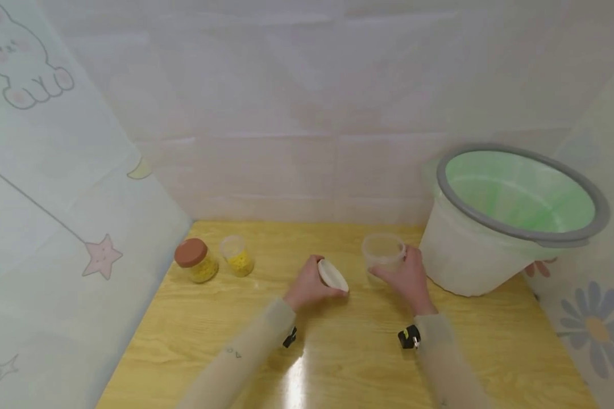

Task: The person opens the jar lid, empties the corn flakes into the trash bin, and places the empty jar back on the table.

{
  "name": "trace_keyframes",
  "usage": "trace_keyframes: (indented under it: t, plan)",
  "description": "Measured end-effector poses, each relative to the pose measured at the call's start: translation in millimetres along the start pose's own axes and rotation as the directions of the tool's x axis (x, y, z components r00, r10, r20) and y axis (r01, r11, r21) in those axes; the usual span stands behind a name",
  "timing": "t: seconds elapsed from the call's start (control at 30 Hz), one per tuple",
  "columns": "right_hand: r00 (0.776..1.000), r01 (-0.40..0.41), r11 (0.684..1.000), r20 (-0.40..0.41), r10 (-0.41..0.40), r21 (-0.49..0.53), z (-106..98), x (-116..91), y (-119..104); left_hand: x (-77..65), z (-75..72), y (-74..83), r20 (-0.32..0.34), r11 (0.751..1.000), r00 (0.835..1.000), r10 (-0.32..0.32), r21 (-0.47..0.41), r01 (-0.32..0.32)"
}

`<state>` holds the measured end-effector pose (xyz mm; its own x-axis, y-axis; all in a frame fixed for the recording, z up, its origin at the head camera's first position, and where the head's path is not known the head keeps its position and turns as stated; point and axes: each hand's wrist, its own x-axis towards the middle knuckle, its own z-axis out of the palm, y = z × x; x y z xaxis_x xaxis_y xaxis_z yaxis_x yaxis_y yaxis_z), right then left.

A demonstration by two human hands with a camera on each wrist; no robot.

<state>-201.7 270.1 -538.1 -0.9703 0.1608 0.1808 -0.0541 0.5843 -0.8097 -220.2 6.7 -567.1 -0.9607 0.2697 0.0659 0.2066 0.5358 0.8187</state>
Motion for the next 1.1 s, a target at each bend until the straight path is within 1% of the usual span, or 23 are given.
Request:
trace_keyframes:
  t: [0.1,0.2,0.27,0.37,0.5,0.67,0.73,0.83,0.93,1.0,1.1]
  plan:
    - [1.0,0.0,0.999,0.006,0.001,-0.037,4,-7,8,-5.1,9.2,-5.6,0.016,0.998,1.0,0.024,0.053,-0.025]
    - [1.0,0.005,0.999,-0.011,-0.006,-0.049,6,-11,13,-5.9,16.4,-9.6,0.0,0.99,0.998,0.056,0.133,-0.055]
    - [1.0,-0.001,0.999,-0.015,0.001,-0.051,7,-14,16,-6.2,19.3,-9.0,-0.016,0.982,0.998,0.053,0.184,-0.049]
    - [1.0,-0.022,0.999,-0.012,0.022,-0.04,8,-18,22,-6.4,22.0,-4.7,-0.014,0.961,0.999,0.038,0.274,-0.033]
    - [0.999,-0.041,0.998,-0.015,0.04,-0.046,9,-21,29,-6.2,24.0,2.3,0.008,0.945,1.0,0.0,0.328,-0.003]
    - [0.999,-0.032,0.998,-0.034,0.03,-0.053,12,-22,33,0.1,27.0,1.4,0.011,0.938,0.999,-0.034,0.345,0.029]
    - [0.999,-0.022,0.999,-0.041,0.021,-0.026,15,-22,32,3.5,27.5,0.1,0.003,0.942,0.999,-0.05,0.333,0.046]
    - [0.999,-0.005,1.0,-0.045,0.005,0.013,18,-23,32,7.8,27.2,-1.6,-0.03,0.95,0.997,-0.078,0.3,0.083]
    - [0.999,0.004,0.999,-0.047,-0.002,0.042,21,-22,34,10.3,25.4,-1.6,-0.062,0.951,0.993,-0.102,0.285,0.115]
    - [0.998,-0.003,0.999,-0.056,0.005,0.036,22,-22,36,11.3,24.9,-1.4,-0.078,0.953,0.992,-0.096,0.282,0.115]
    - [0.997,-0.012,0.999,-0.076,0.014,0.03,24,-20,39,12.8,26.0,-1.2,-0.085,0.956,0.993,-0.081,0.275,0.101]
